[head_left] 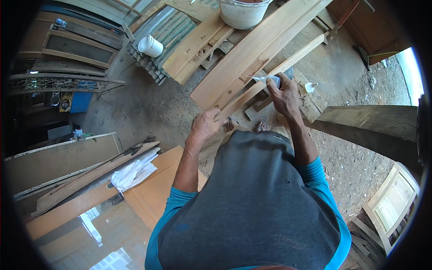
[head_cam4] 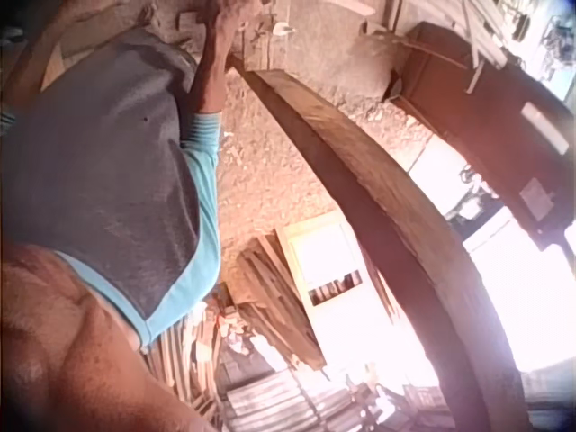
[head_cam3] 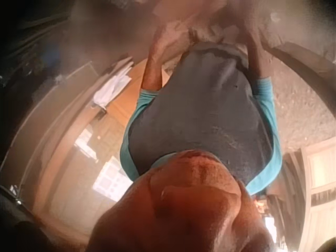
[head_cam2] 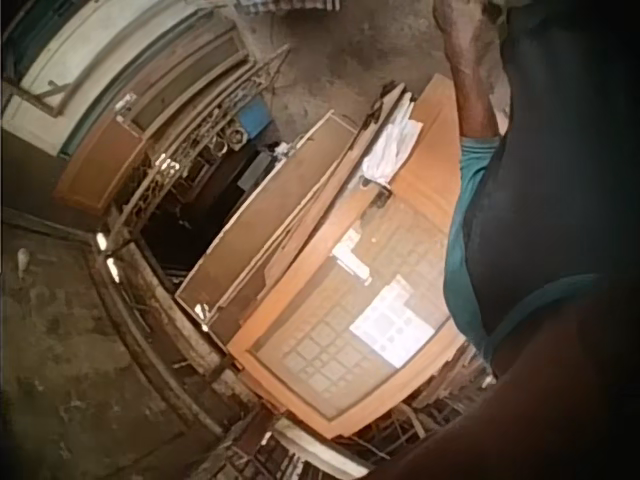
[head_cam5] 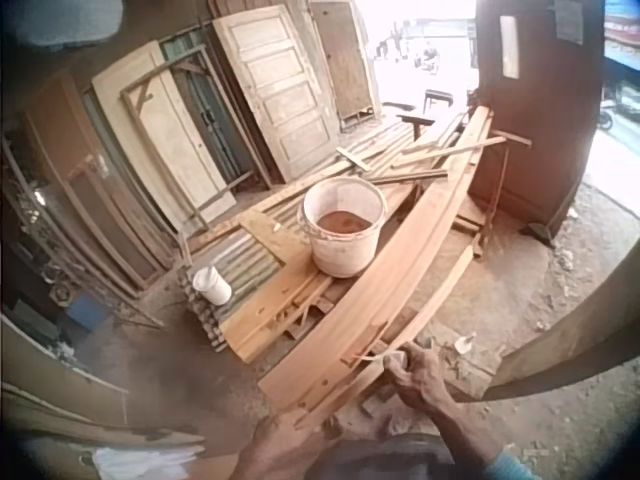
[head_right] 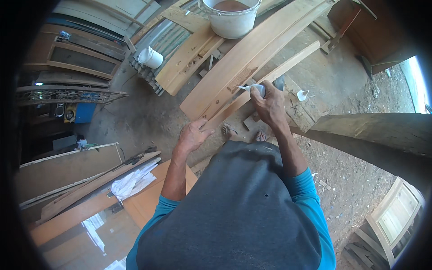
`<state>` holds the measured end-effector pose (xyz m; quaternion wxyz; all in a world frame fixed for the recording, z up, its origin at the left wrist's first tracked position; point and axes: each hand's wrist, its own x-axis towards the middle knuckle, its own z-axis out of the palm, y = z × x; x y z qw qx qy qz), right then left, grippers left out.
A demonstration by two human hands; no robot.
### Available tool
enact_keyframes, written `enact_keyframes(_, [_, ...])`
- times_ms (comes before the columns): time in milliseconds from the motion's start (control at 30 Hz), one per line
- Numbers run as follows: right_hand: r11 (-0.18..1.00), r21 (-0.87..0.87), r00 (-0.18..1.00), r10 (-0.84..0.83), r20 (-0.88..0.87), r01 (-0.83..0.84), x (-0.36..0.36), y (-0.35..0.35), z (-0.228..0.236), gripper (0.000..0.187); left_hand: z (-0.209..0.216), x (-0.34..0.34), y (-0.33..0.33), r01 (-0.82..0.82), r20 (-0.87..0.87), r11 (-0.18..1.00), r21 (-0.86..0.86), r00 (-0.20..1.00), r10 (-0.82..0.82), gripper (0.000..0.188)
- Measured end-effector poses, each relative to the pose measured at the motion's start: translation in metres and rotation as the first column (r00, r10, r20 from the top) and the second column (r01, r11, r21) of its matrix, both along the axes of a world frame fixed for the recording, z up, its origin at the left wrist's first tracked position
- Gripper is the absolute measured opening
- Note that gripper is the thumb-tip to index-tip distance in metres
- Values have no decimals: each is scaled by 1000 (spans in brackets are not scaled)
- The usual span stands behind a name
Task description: The person applies glue from a tube to a wooden plank and then uses a scraper to spread the glue into a recessed section of the wood.
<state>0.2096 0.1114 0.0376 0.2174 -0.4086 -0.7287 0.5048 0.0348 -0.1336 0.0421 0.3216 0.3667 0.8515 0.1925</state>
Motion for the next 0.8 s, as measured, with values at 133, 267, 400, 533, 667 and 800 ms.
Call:
enact_keyframes(133, [999, -48, 996, -21, -84, 17, -7, -6, -8, 38, 3, 0, 2, 20, -38, 1000, 7, 999, -20, 36])
enact_keyframes(267, [999, 41, 1000, 29, -6, -29, -12, -7, 0, 37, 5, -1, 3, 31, -36, 999, -29, 999, -32, 35])
enact_keyframes(400, [997, 50, 998, 58, 10, -59, -15, -7, -6, 32, 1, -1, 2, 31, -19, 999, -5, 999, -31, 36])
enact_keyframes(533, [998, 53, 999, 40, -10, -40, -17, -10, 2, 34, 8, -2, 4, 32, -6, 998, -45, 999, -32, 36])
enact_keyframes(667, [998, 51, 999, 47, 13, -47, -19, -13, 3, 33, 4, -2, 3, 30, -8, 999, -25, 1000, -30, 36])
enact_keyframes(800, [995, 78, 998, 58, -4, -58, -20, -15, 2, 31, 9, -2, 4, 43, -13, 999, -31, 999, -44, 35])
